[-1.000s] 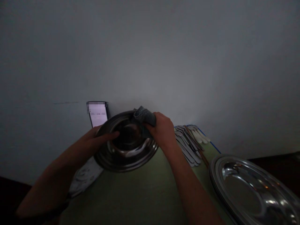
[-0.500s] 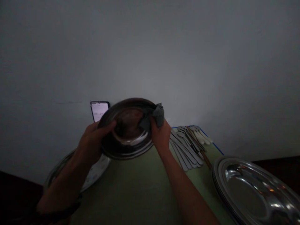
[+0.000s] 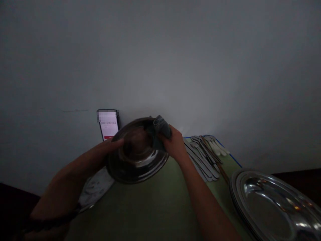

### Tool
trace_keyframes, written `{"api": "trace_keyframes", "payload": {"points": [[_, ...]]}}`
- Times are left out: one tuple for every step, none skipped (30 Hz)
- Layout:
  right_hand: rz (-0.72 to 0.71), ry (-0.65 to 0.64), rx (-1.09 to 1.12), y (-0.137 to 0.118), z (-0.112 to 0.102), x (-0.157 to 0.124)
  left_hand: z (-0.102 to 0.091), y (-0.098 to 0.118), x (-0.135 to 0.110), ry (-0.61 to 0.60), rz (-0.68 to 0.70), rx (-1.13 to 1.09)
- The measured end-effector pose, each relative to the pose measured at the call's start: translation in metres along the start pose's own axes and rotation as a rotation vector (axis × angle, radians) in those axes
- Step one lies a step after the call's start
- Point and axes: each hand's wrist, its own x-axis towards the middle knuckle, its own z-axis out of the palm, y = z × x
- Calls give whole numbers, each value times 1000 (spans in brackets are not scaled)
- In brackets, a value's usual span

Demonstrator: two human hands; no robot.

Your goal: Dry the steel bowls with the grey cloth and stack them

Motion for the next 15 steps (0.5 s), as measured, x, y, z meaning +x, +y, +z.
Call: {"api": "trace_keyframes", "payload": {"points": [[-56, 5, -47, -5, -2, -1, -1, 0, -1, -13, 22, 65], [-105, 19, -94, -10, -3, -2, -1, 1, -2, -22, 45, 145], [-152, 35, -139, -14, -3, -3, 0, 1, -3, -22, 63, 232], [-205, 52, -178, -19, -4, -4, 2, 2, -3, -15, 77, 315], [-260, 70, -208, -23, -4, -5, 5, 2, -3, -9, 83, 382], [-309, 90, -225, -25, -6, -6, 8, 3, -2, 0, 90, 416], [-342, 115, -231, -27, -8, -5, 12, 4, -2, 10, 101, 419], [-351, 145, -226, -28, -10, -5, 15, 4, -2, 23, 110, 404], [-336, 176, -214, -27, -12, -4, 17, 5, -2, 37, 121, 385], [-300, 211, -197, -25, -13, -4, 19, 5, -2, 48, 129, 369], [-247, 252, -175, -23, -13, -4, 20, 5, -2, 59, 137, 353], [-180, 307, -146, -21, -10, -5, 21, 5, -2, 76, 151, 329], [-101, 366, -105, -20, -4, -7, 21, 5, -1, 100, 176, 288], [-17, 414, -56, -18, 4, -10, 22, 5, -1, 137, 220, 222], [74, 470, 6, -18, 15, -14, 23, 5, 1, 188, 276, 133]]}}
